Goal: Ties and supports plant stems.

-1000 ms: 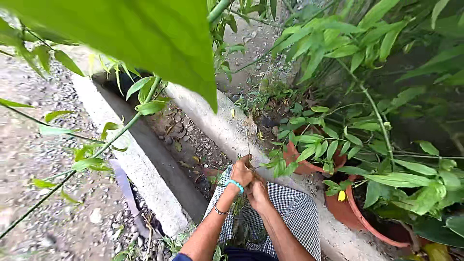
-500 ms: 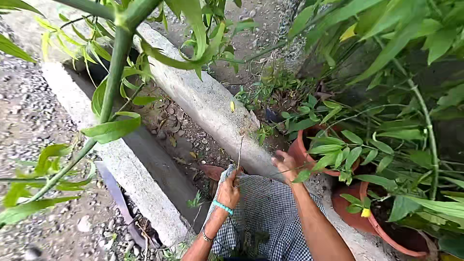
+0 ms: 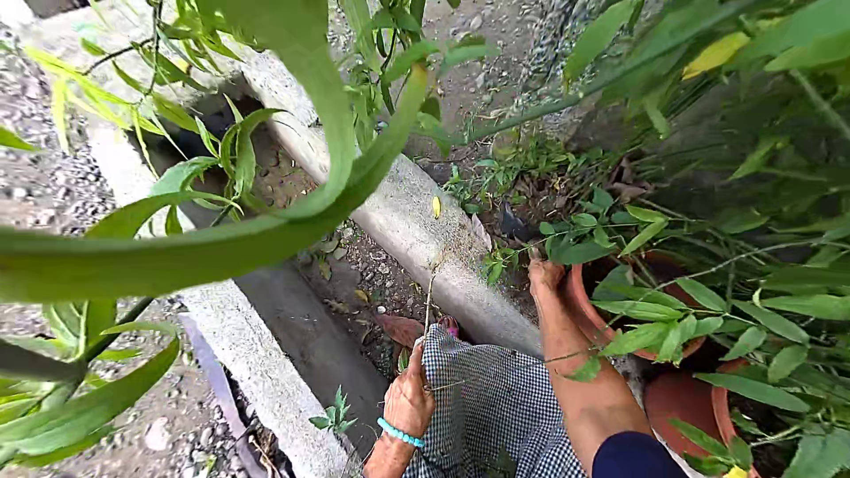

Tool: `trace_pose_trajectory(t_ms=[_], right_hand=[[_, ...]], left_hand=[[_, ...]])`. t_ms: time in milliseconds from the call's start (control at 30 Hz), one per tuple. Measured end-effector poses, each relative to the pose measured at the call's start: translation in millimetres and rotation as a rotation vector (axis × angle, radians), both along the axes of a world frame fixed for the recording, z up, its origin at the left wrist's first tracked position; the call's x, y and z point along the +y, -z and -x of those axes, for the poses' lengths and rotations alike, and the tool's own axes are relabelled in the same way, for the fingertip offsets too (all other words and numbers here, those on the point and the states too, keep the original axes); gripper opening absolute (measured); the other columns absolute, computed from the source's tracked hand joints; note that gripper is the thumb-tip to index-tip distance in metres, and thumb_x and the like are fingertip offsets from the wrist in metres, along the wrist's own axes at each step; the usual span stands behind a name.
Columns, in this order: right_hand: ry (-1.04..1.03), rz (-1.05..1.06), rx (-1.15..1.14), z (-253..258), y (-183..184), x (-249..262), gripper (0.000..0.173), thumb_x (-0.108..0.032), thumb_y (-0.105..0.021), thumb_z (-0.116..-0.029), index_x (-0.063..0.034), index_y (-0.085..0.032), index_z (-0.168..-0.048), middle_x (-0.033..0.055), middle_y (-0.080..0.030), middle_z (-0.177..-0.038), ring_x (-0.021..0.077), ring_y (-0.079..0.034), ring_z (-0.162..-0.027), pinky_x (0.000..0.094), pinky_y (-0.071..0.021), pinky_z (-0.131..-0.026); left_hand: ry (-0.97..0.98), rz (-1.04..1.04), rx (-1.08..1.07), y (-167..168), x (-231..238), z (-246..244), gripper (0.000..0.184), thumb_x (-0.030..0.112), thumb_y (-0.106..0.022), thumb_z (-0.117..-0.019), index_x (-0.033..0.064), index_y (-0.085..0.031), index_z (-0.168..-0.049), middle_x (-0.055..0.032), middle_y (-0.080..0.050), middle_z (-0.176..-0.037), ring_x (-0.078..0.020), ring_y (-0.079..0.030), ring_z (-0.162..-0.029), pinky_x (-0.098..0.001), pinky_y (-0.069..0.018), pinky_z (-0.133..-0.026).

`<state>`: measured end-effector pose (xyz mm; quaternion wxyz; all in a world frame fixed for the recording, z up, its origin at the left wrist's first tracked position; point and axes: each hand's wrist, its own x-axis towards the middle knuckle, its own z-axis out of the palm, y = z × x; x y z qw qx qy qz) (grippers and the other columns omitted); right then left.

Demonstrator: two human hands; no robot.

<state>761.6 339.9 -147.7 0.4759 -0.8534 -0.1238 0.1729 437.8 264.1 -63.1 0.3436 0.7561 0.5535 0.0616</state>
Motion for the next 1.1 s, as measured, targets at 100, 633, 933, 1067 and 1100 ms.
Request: trace_pose_trajectory(t_ms=[100, 633, 933, 1067, 1100], right_hand=[[0.017, -0.092, 0.079, -3.2, -0.2, -3.1, 0.059, -0.028, -0.064, -0.1031, 0.0068, -0.046, -0.147, 0.0299, -0.055, -0.142, 0.0373, -0.059, -0.122, 0.0511, -0.0457, -0.106], [0.18, -0.826, 0.812, 1.5, -37.4, 3.5, 0.032, -0.041, -0.026, -0.1126, -0.0185, -0.048, -0.119, 0.0018, -0.063, -0.096, 0.0149, -0.065, -0.085, 0.0311, -0.0532, -0.07], [0.207, -0.623, 0.555, 3.0, -38.9, 21.8, 0.05, -0.044, -0.031, -0.1127, -0.0107, -0.043, -0.147, 0.0125, -0.063, -0.119, 0.0212, -0.063, -0.095, 0.0373, -0.0528, -0.079], [0.25, -0.571, 0.352, -4.5, -25.3, 30.6, 0.048, -0.042, -0.034, -0.1127, -0.0093, -0.045, -0.147, 0.0096, -0.061, -0.116, 0.015, -0.062, -0.09, 0.032, -0.0534, -0.078], [0.262, -0.568, 0.315, -6.3, -24.7, 34.3, 0.05, -0.043, -0.035, -0.1124, -0.0083, -0.046, -0.147, 0.0096, -0.062, -0.114, 0.0134, -0.061, -0.088, 0.0303, -0.0534, -0.077]], left_hand=[[-0.002, 0.01, -0.031, 6.8, 0.5, -2.2, 0.056, -0.003, -0.051, -0.0937, -0.0026, -0.047, -0.15, -0.0287, -0.072, -0.092, -0.05, -0.071, -0.084, -0.0639, -0.054, -0.078], [0.043, 0.092, -0.099, 3.6, -13.1, 0.7, 0.045, 0.001, -0.046, -0.0998, -0.0058, -0.053, -0.144, -0.0299, -0.072, -0.097, -0.0485, -0.071, -0.088, -0.0614, -0.0542, -0.084], [0.196, 0.234, -0.067, -3.5, -29.5, 12.6, 0.051, -0.003, -0.05, -0.0938, -0.0063, -0.052, -0.145, -0.0286, -0.071, -0.09, -0.0476, -0.069, -0.082, -0.0625, -0.0533, -0.08], [0.207, 0.227, -0.096, -3.8, -28.6, 13.0, 0.05, -0.005, -0.049, -0.093, -0.0077, -0.053, -0.143, -0.0286, -0.071, -0.089, -0.0466, -0.07, -0.079, -0.0616, -0.054, -0.078], [0.206, 0.239, -0.096, -4.6, -27.9, 12.8, 0.05, -0.005, -0.049, -0.0935, -0.0074, -0.053, -0.143, -0.0287, -0.071, -0.09, -0.0466, -0.07, -0.08, -0.0617, -0.0536, -0.079]])
